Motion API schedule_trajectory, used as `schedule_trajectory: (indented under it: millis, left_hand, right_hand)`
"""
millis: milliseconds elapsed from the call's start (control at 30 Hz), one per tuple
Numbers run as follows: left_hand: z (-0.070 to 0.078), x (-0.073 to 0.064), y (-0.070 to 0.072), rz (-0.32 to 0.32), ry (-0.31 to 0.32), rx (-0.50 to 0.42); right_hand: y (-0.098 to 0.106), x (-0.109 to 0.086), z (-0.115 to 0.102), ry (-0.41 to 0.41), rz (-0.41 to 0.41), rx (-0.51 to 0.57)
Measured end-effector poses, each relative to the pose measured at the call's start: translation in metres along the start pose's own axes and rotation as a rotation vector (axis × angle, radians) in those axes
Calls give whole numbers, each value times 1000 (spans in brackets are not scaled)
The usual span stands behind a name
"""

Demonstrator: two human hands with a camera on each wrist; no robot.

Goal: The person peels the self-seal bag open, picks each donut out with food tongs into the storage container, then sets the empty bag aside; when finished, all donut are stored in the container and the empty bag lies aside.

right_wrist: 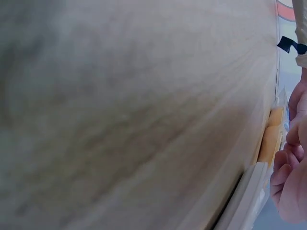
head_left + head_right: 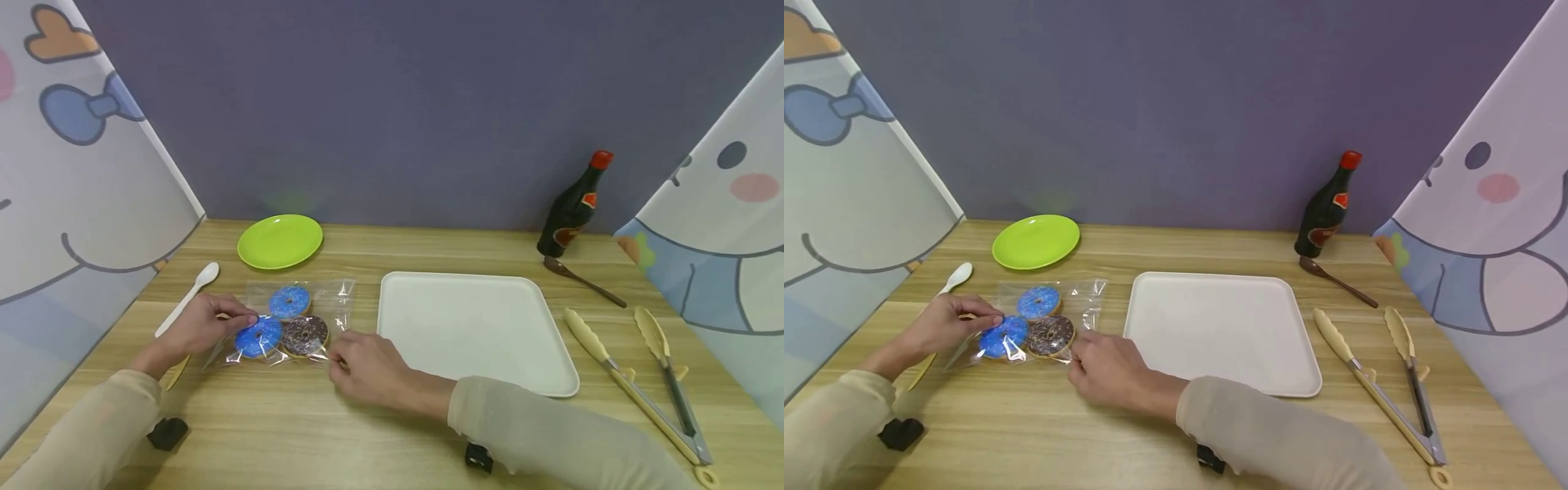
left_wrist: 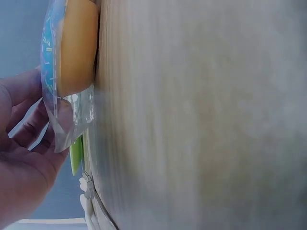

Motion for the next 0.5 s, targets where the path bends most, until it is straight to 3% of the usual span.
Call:
schedule_trajectory:
  millis: [167, 500]
  left_hand:
    - [1, 1, 0, 0, 3, 13]
    - [2, 1, 0, 8, -16, 27]
  right_hand:
    - [2, -3, 7, -85, 37, 114]
    - [8, -10, 20, -155, 120, 314]
Point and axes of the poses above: each hand's wrist, its own x-axis towards the middle knuckle, its own y-axis out of the back of the hand, z = x × y, the point moved 6 cm from there along x, towards the middle knuckle, and after that the axes turned 10 degrees about z, right-handed, at the moved point
